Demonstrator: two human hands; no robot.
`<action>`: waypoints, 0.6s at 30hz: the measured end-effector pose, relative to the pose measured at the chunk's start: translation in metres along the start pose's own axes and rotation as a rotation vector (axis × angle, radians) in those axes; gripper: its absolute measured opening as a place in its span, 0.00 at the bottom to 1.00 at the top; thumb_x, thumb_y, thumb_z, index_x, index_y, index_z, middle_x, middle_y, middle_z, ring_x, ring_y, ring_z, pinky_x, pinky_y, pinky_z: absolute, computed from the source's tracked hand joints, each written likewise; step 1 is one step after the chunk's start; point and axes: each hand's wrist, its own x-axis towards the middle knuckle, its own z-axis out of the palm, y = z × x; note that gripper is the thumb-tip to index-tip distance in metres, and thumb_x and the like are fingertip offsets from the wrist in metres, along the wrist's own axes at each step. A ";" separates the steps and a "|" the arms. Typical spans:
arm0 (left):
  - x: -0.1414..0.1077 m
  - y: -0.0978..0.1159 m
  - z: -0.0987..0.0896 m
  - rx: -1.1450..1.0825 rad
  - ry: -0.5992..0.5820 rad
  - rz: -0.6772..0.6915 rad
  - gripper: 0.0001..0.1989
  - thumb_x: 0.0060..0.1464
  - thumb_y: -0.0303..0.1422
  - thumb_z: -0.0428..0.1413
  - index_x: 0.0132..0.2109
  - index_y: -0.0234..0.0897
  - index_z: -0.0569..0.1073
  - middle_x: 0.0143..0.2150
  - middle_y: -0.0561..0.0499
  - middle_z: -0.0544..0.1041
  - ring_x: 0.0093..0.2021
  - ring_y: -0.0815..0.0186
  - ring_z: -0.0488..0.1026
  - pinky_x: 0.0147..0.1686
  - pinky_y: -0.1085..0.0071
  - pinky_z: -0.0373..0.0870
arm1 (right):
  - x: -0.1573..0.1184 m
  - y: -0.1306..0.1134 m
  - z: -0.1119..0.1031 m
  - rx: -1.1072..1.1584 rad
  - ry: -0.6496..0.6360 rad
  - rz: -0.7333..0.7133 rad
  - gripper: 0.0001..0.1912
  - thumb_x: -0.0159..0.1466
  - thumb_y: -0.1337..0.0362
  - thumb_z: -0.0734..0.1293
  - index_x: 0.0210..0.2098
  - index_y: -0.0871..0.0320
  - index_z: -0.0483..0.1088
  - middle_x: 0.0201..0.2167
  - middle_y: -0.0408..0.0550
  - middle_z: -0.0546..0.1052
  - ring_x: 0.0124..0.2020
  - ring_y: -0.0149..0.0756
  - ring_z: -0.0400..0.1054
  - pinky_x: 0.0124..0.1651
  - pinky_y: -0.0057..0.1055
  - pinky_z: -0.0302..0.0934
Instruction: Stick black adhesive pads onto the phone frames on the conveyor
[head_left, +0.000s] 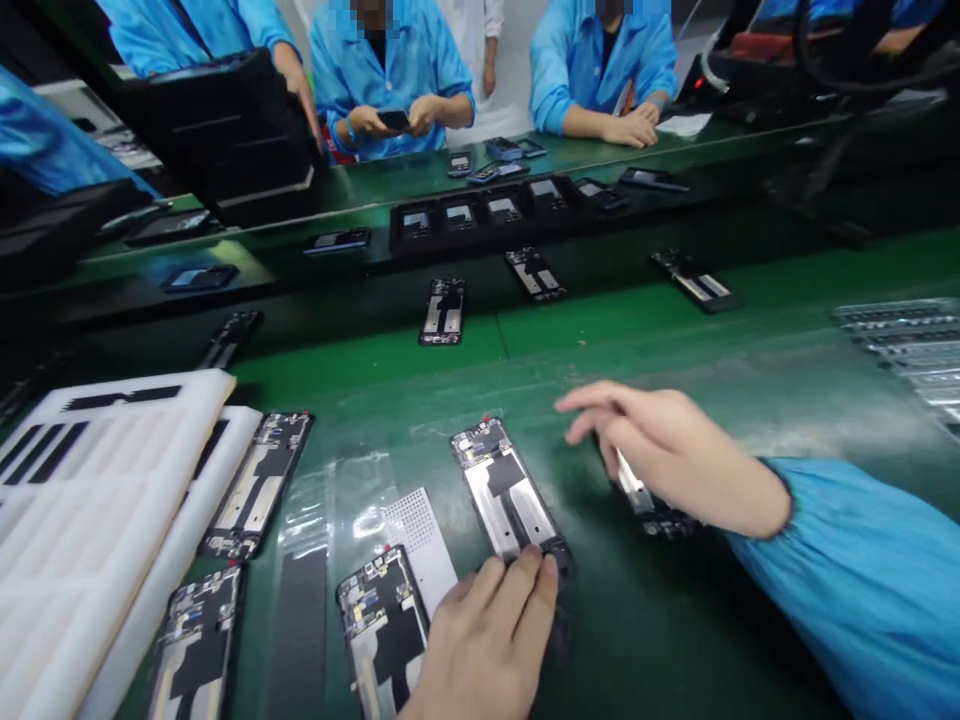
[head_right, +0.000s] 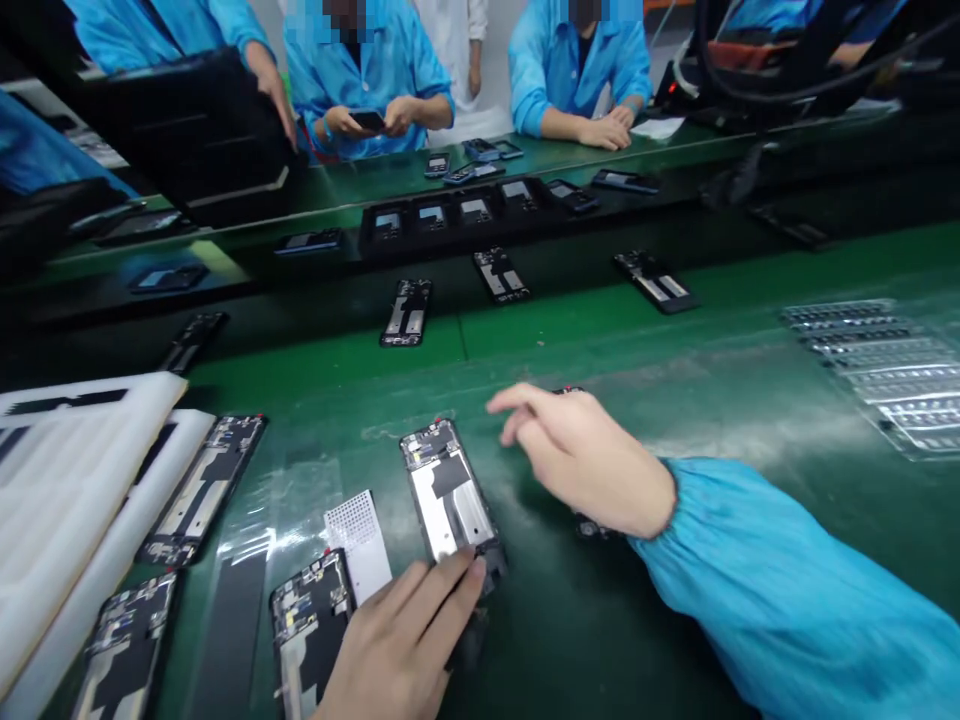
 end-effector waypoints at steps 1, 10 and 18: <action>0.000 0.001 0.005 -0.013 0.002 -0.007 0.25 0.56 0.17 0.44 0.58 0.30 0.72 0.54 0.44 0.80 0.40 0.61 0.76 0.36 0.68 0.78 | -0.001 0.002 0.001 -0.123 -0.152 0.049 0.17 0.67 0.73 0.57 0.46 0.58 0.74 0.31 0.47 0.82 0.33 0.39 0.78 0.30 0.30 0.68; -0.009 -0.006 0.023 -0.092 0.047 -0.034 0.36 0.46 0.14 0.43 0.63 0.31 0.66 0.60 0.42 0.75 0.43 0.59 0.73 0.38 0.65 0.78 | 0.000 0.006 0.024 -0.391 -0.713 0.119 0.12 0.65 0.57 0.69 0.43 0.57 0.75 0.31 0.50 0.81 0.33 0.45 0.78 0.29 0.30 0.58; 0.006 -0.008 0.005 -0.010 -0.158 -0.213 0.38 0.45 0.18 0.49 0.64 0.44 0.66 0.71 0.37 0.60 0.36 0.62 0.78 0.23 0.67 0.77 | -0.008 -0.017 0.051 -0.533 -0.576 0.257 0.19 0.63 0.62 0.73 0.50 0.68 0.74 0.36 0.68 0.82 0.42 0.64 0.78 0.39 0.44 0.67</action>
